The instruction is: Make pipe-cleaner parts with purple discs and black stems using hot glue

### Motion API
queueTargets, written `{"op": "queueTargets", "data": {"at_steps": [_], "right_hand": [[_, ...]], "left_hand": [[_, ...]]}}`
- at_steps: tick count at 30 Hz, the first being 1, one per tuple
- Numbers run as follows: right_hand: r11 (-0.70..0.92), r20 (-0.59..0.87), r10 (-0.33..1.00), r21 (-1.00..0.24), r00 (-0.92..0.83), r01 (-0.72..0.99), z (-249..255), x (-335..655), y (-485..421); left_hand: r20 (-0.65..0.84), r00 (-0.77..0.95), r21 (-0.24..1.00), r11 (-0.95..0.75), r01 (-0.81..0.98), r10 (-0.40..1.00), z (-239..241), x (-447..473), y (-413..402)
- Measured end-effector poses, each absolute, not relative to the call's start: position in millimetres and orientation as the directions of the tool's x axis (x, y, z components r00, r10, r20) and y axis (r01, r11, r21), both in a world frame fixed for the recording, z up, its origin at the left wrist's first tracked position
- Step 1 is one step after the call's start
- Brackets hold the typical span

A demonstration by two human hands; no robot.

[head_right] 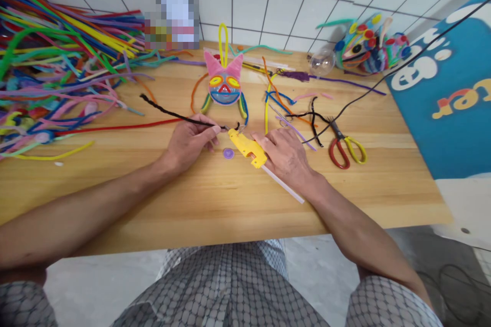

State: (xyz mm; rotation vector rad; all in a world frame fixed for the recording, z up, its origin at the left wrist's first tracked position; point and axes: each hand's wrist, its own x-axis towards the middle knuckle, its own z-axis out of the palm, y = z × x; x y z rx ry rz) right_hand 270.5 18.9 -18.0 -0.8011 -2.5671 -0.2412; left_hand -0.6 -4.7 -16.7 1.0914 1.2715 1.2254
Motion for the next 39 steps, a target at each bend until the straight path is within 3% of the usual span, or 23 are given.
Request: {"op": "queueTargets", "data": {"at_steps": [39], "right_hand": [[0.806, 0.479, 0.474, 0.102, -0.739, 0.583, -16.7, 268.4, 18.5]], "left_hand": [[-0.034, -0.067, 0.999, 0.031, -0.041, 0.997, -25.5, -2.4, -3.7]]}}
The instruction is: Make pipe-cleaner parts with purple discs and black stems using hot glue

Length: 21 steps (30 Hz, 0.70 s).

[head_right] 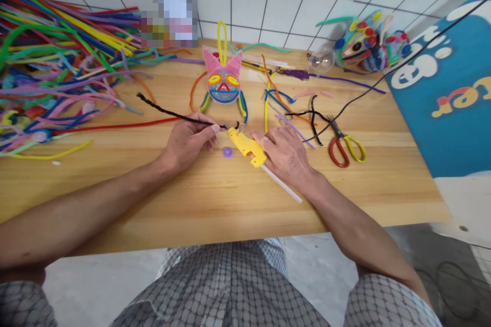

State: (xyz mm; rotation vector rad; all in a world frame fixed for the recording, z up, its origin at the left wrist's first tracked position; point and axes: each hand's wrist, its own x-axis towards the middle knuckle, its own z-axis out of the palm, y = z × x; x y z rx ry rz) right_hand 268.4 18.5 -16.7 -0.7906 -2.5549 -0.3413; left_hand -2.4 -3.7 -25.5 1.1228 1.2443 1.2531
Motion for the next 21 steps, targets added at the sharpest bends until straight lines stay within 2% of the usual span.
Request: {"op": "queueTargets", "data": {"at_steps": [21], "right_hand": [[0.784, 0.459, 0.557, -0.017, -0.692, 0.62, -22.1, 273.5, 20.0]], "left_hand": [[-0.045, -0.07, 0.998, 0.042, -0.037, 0.997, -23.2, -2.3, -4.0]]}}
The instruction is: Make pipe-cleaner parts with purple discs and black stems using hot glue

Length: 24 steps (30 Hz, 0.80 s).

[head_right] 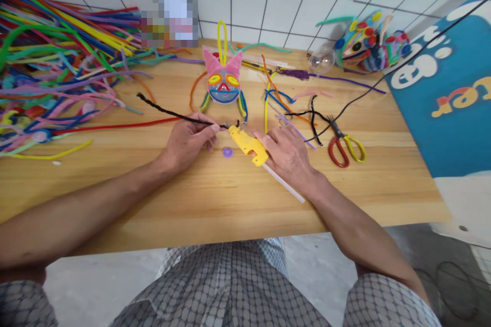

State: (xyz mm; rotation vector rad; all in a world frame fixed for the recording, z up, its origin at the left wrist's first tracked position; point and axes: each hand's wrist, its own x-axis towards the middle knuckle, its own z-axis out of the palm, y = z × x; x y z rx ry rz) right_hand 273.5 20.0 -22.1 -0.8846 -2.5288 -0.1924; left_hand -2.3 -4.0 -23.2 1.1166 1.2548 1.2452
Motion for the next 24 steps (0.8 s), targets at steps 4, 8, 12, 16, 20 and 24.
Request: {"op": "queueTargets", "data": {"at_steps": [4, 8, 12, 16, 20, 24], "right_hand": [[0.788, 0.468, 0.542, 0.005, -0.698, 0.615, -21, 273, 19], [0.775, 0.469, 0.562, -0.013, -0.681, 0.631, -20, 272, 19], [0.797, 0.513, 0.56, -0.121, -0.651, 0.591, -17, 271, 19], [0.748, 0.458, 0.658, -0.305, -0.597, 0.59, -11, 271, 19], [0.743, 0.47, 0.664, -0.329, -0.582, 0.583, -9, 271, 19], [0.74, 0.508, 0.653, -0.27, -0.562, 0.616, -14, 271, 19]], "left_hand": [[-0.047, -0.073, 0.998, 0.044, -0.034, 0.996, -21, -2, -4], [-0.048, -0.079, 0.999, 0.046, -0.027, 0.996, -19, -2, -5], [-0.051, -0.076, 0.998, 0.049, -0.028, 0.996, -20, -2, -5], [-0.048, -0.083, 0.998, 0.046, -0.03, 0.995, -23, -3, -4], [-0.042, -0.082, 0.999, 0.039, -0.037, 0.996, -24, -2, -4], [-0.016, -0.082, 1.0, 0.014, -0.027, 0.996, -24, 0, -6]]}}
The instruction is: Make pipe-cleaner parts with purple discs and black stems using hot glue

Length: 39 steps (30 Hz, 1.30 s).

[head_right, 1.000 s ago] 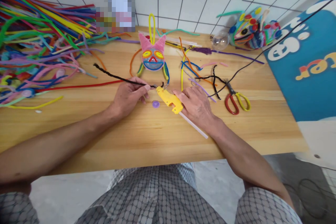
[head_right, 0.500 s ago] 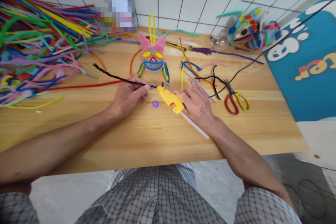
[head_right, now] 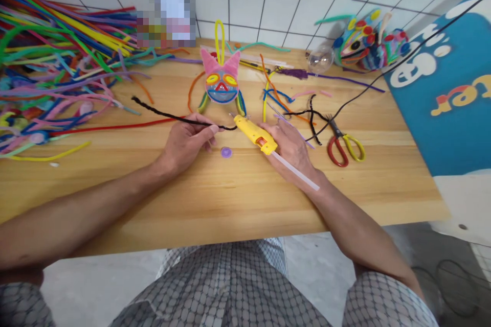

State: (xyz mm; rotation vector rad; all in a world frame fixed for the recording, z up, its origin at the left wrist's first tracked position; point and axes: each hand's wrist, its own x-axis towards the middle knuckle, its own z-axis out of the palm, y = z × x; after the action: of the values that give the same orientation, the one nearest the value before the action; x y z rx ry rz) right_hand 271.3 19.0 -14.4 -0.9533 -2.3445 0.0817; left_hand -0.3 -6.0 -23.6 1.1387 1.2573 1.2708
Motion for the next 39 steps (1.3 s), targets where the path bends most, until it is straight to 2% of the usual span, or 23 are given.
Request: {"op": "queueTargets", "data": {"at_steps": [9, 16, 25, 32, 39], "right_hand": [[0.66, 0.488, 0.663, -0.024, -0.568, 0.751, -14, 276, 22], [0.716, 0.435, 0.629, -0.001, -0.645, 0.698, -18, 273, 12], [0.719, 0.482, 0.545, 0.152, -0.686, 0.678, -21, 272, 12], [0.726, 0.468, 0.543, 0.154, -0.697, 0.67, -17, 268, 7], [0.722, 0.481, 0.493, 0.239, -0.725, 0.649, -15, 265, 5]], "left_hand": [[0.022, -0.106, 0.999, -0.027, -0.046, 0.994, -21, 0, -8], [0.01, -0.097, 1.0, -0.012, -0.02, 0.995, -22, 0, -8], [0.033, -0.121, 0.999, -0.034, -0.004, 0.992, -25, 0, -8], [0.042, -0.127, 0.999, -0.041, 0.01, 0.991, -26, 1, -8], [0.028, -0.115, 1.0, -0.027, 0.003, 0.993, -24, 2, -8]]}}
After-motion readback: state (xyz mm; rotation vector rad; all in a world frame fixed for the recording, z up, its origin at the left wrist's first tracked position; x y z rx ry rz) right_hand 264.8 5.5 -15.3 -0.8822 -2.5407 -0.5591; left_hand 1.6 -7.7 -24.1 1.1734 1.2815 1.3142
